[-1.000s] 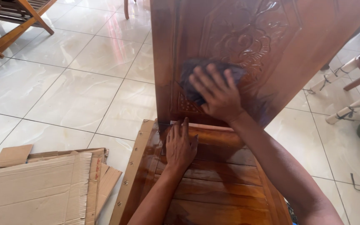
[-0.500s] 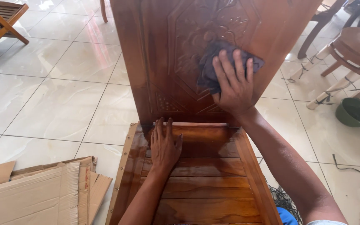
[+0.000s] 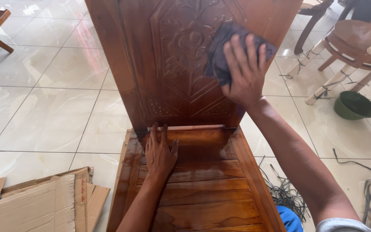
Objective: Polish a wooden chair with a cloth and then wrap its legs with cardboard and plastic strips for protection.
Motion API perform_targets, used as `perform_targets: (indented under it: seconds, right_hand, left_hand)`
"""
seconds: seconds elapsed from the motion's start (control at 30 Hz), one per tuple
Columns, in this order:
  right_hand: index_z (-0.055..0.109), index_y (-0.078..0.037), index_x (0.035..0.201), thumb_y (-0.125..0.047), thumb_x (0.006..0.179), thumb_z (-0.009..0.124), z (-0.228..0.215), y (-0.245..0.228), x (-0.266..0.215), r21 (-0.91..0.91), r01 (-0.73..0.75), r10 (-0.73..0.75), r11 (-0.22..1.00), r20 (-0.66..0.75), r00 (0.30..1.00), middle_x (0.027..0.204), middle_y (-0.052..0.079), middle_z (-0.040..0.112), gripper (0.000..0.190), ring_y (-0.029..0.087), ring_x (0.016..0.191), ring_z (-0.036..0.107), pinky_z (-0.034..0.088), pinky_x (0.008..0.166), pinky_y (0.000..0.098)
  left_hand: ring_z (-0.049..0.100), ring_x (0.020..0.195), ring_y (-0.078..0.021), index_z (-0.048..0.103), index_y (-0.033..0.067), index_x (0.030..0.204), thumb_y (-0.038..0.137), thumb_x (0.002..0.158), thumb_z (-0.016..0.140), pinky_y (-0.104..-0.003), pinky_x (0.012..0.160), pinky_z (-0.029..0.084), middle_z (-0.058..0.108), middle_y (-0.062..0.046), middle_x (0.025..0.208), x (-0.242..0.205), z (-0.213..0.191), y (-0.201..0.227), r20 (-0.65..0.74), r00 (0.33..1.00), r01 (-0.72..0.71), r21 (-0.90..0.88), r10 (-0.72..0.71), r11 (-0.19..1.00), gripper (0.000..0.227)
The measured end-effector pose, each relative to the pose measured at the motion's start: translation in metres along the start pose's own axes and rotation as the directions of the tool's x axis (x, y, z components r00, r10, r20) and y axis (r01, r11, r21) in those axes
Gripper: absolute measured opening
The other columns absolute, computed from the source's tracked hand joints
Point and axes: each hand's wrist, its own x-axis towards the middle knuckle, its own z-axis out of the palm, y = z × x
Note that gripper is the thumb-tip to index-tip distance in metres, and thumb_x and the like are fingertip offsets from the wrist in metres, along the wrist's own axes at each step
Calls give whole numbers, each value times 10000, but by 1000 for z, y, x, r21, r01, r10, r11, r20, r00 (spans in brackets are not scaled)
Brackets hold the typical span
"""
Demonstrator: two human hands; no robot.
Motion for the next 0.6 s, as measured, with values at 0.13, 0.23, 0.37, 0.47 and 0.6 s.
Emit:
perform_targets:
  seconds: [0.13,0.23,0.37,0.47,0.6]
  right_hand:
    - [472,-20,1551,-406,1114,604,-12,-15,6,65,-65,69,996,-54,996,1629,188,389,597,402,1527,253,78,1258,648]
    - [553,-50,1530,-377,1071,645,-11,-16,-12,22,77,-77,997,0,997,1603,147,468,571,389,1500,325,134,1225,631]
    - [632,-147,1489,-336,998,738,-18,-5,-21,-71,193,-192,979,17,981,1579,32,531,537,271,1491,391,192,1248,531]
    - [575,-144,1518,-435,1053,649,-10,15,-13,-53,122,-123,991,-21,992,1593,58,500,553,303,1499,366,171,1254,556]
    - [425,-15,1568,-399,1099,637,-28,25,29,57,-98,104,994,-121,987,1644,196,346,642,406,1546,225,76,1281,623]
  left_hand:
    - [498,1341,-440,479,100,1497,365,899,685,-495,1005,467,371,-232,1573,-1,0,0,-20,1000,-14,11,14,1000,686]
    - [473,1371,-446,482,113,1498,374,895,702,-495,1043,450,358,-221,1590,-2,1,-3,-24,999,-23,8,24,1000,693]
    - [490,1360,-444,496,95,1479,359,885,714,-499,1040,460,395,-207,1572,-1,-1,-3,-50,998,-36,-2,36,999,686]
    - [487,1379,-437,499,99,1478,333,869,720,-492,1054,452,417,-203,1570,1,-9,0,-126,990,-66,13,67,998,689]
    - [368,1496,-427,506,40,1469,260,947,599,-516,1162,387,376,-214,1614,23,-32,5,-282,947,-150,47,158,988,575]
